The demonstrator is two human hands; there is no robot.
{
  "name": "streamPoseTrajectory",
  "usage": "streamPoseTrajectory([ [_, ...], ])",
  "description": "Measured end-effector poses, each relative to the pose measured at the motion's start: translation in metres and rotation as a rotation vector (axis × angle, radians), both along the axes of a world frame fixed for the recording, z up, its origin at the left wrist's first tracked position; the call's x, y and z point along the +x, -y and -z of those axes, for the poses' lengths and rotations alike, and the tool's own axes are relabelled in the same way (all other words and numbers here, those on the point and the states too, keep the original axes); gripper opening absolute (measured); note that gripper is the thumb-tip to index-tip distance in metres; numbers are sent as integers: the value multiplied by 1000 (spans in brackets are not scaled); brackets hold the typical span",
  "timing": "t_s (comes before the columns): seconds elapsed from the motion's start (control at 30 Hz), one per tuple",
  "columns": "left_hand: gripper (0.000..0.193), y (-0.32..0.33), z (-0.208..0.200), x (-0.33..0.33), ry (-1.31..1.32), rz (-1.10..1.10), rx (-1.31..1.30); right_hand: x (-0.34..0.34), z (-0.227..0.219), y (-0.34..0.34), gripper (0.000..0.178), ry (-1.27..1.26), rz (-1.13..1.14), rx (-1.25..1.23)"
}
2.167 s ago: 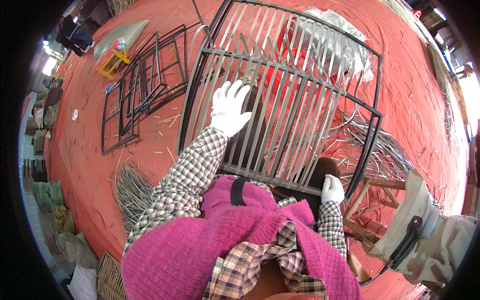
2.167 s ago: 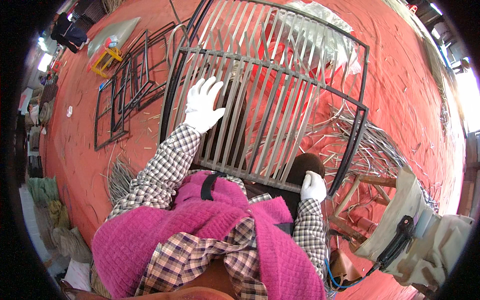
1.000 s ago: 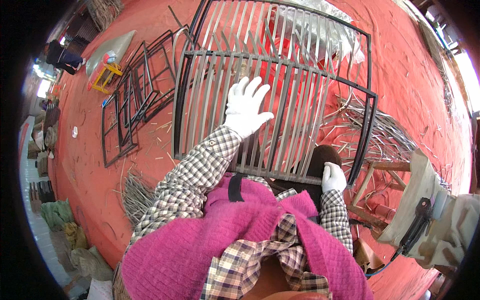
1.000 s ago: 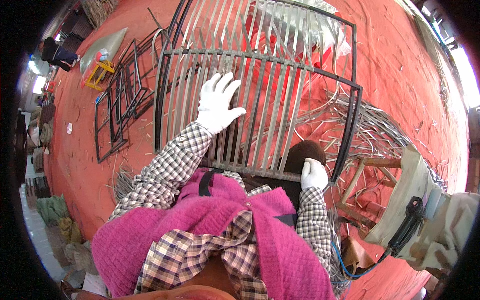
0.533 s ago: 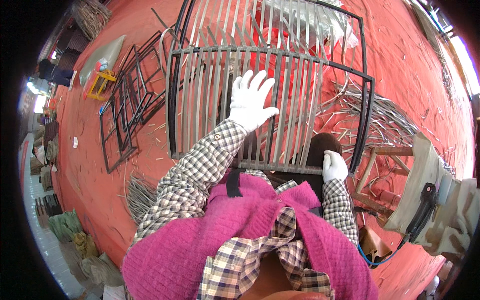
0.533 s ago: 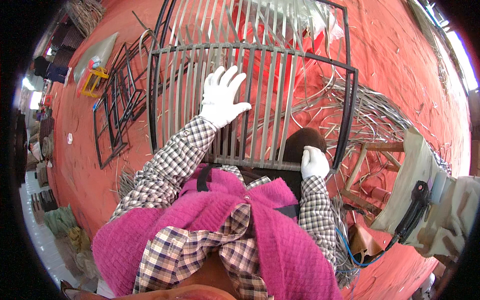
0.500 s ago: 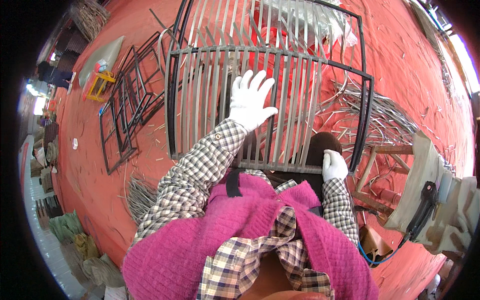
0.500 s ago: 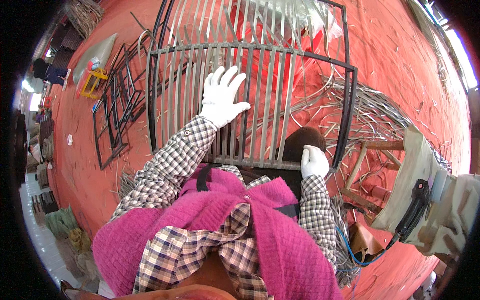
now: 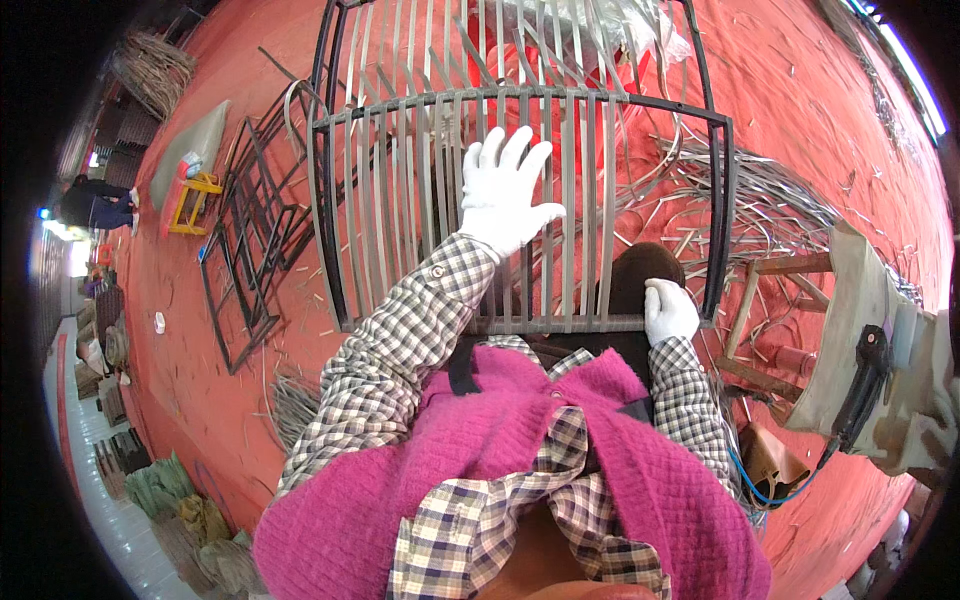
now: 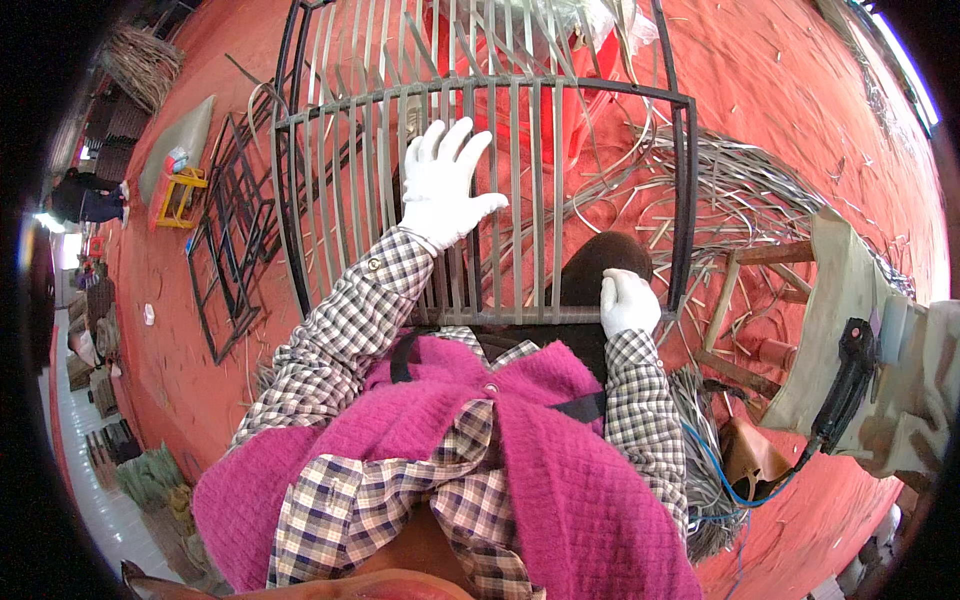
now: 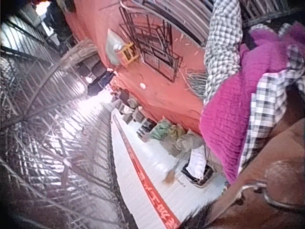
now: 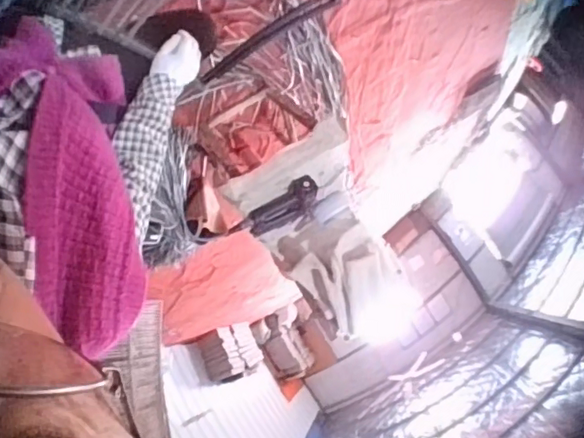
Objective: The person repeatedly threads thin metal rods through a rectangular metal frame and secures them with a handheld tool. The person adjusts the frame orientation and continues inserting and fastening rods across the frame surface.
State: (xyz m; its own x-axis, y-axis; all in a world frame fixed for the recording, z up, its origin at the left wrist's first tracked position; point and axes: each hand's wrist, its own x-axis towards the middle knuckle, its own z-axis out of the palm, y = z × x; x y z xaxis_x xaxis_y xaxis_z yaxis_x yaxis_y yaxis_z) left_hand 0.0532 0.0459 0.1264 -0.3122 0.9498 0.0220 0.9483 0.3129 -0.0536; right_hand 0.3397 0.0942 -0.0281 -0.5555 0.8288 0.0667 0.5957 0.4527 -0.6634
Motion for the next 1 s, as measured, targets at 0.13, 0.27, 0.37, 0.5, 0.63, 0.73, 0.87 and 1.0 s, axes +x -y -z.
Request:
streamPoseTrajectory([
  [0.13, 83, -6, 5, 2, -21, 4, -50, 3, -1, 0, 14, 4, 3, -13],
  [0.27, 81, -5, 5, 5, -21, 7, -37, 4, -5, -1, 14, -6, -1, -16],
  [0.37, 81, -9, 5, 11, 7, 37, 25, 5, -8, -1, 14, -20, -5, -15],
  [0.5, 81, -18, 7, 15, -9, 56, -17, 6, -13, -1, 15, -12, -4, -23],
  [0.63, 81, -21, 7, 16, -4, 28, -41, 7, -14, -2, 14, -34, 4, -21],
  [0.73, 82, -21, 6, 18, 10, 40, 16, 8, -15, -2, 13, -44, 6, -5],
  [0.87, 81, -26, 5, 28, 30, 79, 51, 9, -18, -2, 13, -52, 4, 3],
  [1.0, 81, -35, 7, 35, 14, 83, 19, 10, -21, -2, 13, -51, 4, -2],
])
